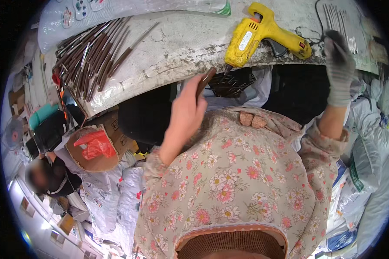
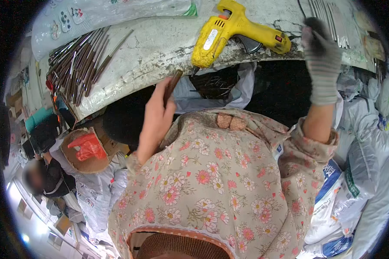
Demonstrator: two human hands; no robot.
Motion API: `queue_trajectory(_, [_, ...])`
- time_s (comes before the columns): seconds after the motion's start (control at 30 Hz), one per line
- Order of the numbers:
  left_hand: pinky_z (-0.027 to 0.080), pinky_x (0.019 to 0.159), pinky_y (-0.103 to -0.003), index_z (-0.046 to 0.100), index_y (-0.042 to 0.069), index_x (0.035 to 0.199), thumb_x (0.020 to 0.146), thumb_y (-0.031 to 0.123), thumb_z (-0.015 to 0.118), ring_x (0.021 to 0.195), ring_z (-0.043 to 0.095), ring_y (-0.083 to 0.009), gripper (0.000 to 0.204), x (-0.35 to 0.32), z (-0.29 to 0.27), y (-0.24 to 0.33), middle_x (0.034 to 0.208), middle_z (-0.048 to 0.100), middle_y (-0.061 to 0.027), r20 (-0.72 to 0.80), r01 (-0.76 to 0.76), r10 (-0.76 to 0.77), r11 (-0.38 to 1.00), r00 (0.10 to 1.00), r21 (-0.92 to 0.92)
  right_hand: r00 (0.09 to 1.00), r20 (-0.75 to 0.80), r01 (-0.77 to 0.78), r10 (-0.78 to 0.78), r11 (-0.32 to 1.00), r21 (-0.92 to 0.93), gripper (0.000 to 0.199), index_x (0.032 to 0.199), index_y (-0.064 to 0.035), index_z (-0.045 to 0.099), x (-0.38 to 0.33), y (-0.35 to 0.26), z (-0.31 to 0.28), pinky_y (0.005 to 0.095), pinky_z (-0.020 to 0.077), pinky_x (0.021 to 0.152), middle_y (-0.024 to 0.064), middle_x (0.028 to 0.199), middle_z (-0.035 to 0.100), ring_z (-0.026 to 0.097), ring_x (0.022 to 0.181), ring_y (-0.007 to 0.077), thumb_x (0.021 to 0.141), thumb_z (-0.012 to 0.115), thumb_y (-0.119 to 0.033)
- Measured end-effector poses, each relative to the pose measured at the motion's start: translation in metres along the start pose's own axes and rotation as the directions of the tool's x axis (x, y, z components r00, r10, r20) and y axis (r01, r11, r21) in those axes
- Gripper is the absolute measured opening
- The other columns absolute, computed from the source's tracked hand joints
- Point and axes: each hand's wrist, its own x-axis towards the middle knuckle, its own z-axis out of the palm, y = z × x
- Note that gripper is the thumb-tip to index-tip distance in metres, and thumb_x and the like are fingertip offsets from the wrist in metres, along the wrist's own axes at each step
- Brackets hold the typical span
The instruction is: Applying hot melt glue to component bundles at an assembly station and sorting them.
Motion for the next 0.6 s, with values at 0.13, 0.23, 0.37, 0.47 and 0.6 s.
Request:
queue_trajectory(0.13, [0.042, 0.060, -0.031, 0.046, 0.003, 0.112, 0.088, 0.013, 0.047, 0.066, 0.054, -0.0216, 0.025, -0.002, 0.021, -0.003, 0.077, 0.054, -0.0131, -0.067, 0.062, -0.092, 0.934, 0.994, -0.351, 0.908, 0.209, 0.420, -0.364, 0.786, -0.453, 0.039, 0.115, -0.0087, 0.051, -0.031, -0.036, 0.082, 0.0336, 0.0467, 0.081, 0.0169, 0.107, 0.055, 0.055, 0.098, 0.0296, 0.080, 0.060, -0.022])
queue_trajectory(0.23, [0.039, 0.053, -0.026, 0.047, 0.001, 0.107, 0.089, 0.013, 0.046, 0.055, 0.048, -0.0113, 0.021, 0.003, 0.027, -0.001, 0.064, 0.052, -0.0053, 0.032, 0.189, -0.198, 0.859, 0.980, -0.476, 0.955, 0.217, 0.294, -0.205, 0.529, -0.796, 0.062, 0.125, -0.0139, 0.042, -0.028, -0.030, 0.093, 0.0397, 0.0463, 0.081, 0.0176, 0.116, 0.049, 0.054, 0.098, 0.0361, 0.072, 0.066, -0.036])
queue_trajectory(0.37, [0.034, 0.047, -0.019, 0.046, 0.000, 0.103, 0.092, 0.015, 0.042, 0.050, 0.042, -0.0053, 0.019, 0.005, 0.030, 0.006, 0.066, 0.050, -0.0025, 0.125, 0.201, -0.160, 0.841, 0.979, -0.502, 0.983, 0.181, 0.175, -0.026, 0.428, -0.887, 0.074, 0.129, -0.0140, 0.035, -0.024, -0.027, 0.096, 0.0398, 0.0438, 0.086, 0.0170, 0.119, 0.047, 0.049, 0.107, 0.0350, 0.066, 0.072, -0.026])
queue_trajectory(0.47, [0.034, 0.046, -0.020, 0.046, 0.000, 0.102, 0.093, 0.016, 0.041, 0.049, 0.042, -0.0056, 0.019, 0.007, 0.031, 0.011, 0.067, 0.051, -0.0031, 0.171, 0.240, -0.173, 0.792, 0.970, -0.561, 0.973, 0.229, 0.197, 0.028, 0.418, -0.887, 0.070, 0.129, -0.0163, 0.036, -0.020, -0.035, 0.091, 0.0386, 0.0443, 0.086, 0.0160, 0.118, 0.048, 0.051, 0.105, 0.0337, 0.068, 0.071, -0.024])
queue_trajectory(0.6, [0.033, 0.046, -0.020, 0.046, 0.000, 0.101, 0.093, 0.015, 0.039, 0.049, 0.041, -0.0057, 0.018, 0.011, 0.037, 0.015, 0.068, 0.051, -0.0036, 0.173, 0.235, -0.160, 0.726, 0.972, -0.647, 0.968, 0.249, 0.207, 0.039, 0.440, -0.874, 0.068, 0.127, -0.0163, 0.039, -0.018, -0.036, 0.089, 0.0371, 0.0448, 0.085, 0.0144, 0.116, 0.052, 0.053, 0.103, 0.0324, 0.068, 0.070, -0.022])
